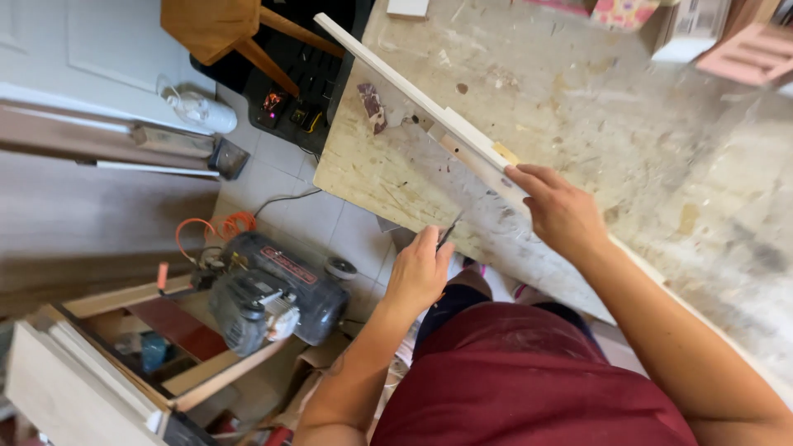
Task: The person uses a metal scraper to remove material from the edge of a long white wooden plank resting on a workbench. They repeatedly scrape along the edge, then flip the plank and continue scraping the opposite side. The person finishes by wiping the plank with a cloth.
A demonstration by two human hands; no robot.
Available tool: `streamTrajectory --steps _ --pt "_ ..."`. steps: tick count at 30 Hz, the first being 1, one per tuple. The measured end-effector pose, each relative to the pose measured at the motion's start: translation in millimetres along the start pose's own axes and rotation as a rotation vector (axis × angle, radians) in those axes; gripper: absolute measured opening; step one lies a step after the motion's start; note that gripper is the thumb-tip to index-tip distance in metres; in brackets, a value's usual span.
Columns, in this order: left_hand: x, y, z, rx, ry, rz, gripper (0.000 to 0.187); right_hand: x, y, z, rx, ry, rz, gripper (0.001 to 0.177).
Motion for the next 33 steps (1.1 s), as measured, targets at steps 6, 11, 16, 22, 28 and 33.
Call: streamTrajectory --steps 6,11,16,22,28,33 --pt "-15.9 35.6 53.4 0.115 0.017 0.074 0.038 -7.5 5.6 -16.0 0.08 -0.079 0.009 0.046" --pt "-20.5 15.6 82.1 0.122 -0.026 0.051 0.034 -13.7 -2.0 -17.4 0.022 -0.168 0.177 0.032" --pt "-9.2 -19.8 72.8 0.116 -0.052 -0.012 0.029 -15.4 -3.9 -16.9 0.003 -0.081 0.26 0.039" --pt "1.8 -27.5 57.7 0.108 -0.166 0.007 0.034 -25.6 6.5 -7.9 -0.054 0.076 0.297 0.048" --pt "-16.4 -7.3 48.2 0.031 -0.249 0.016 0.038 -25.4 -3.2 -4.4 -0.036 0.059 0.451 0.041" --pt "-42.2 13.7 52.2 0.031 -0.31 0.115 0.035 -24.1 0.3 13.8 -0.204 0.109 0.406 0.051"
Point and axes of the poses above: each hand's wrist, its own z-axis towards the middle knuckle, its own x-axis out of the palm, y = z × x, the point moved 5 cm from there along z, towards the middle knuckle, and after that the axes turned 11 degrees about y, right-handed, at the moved point
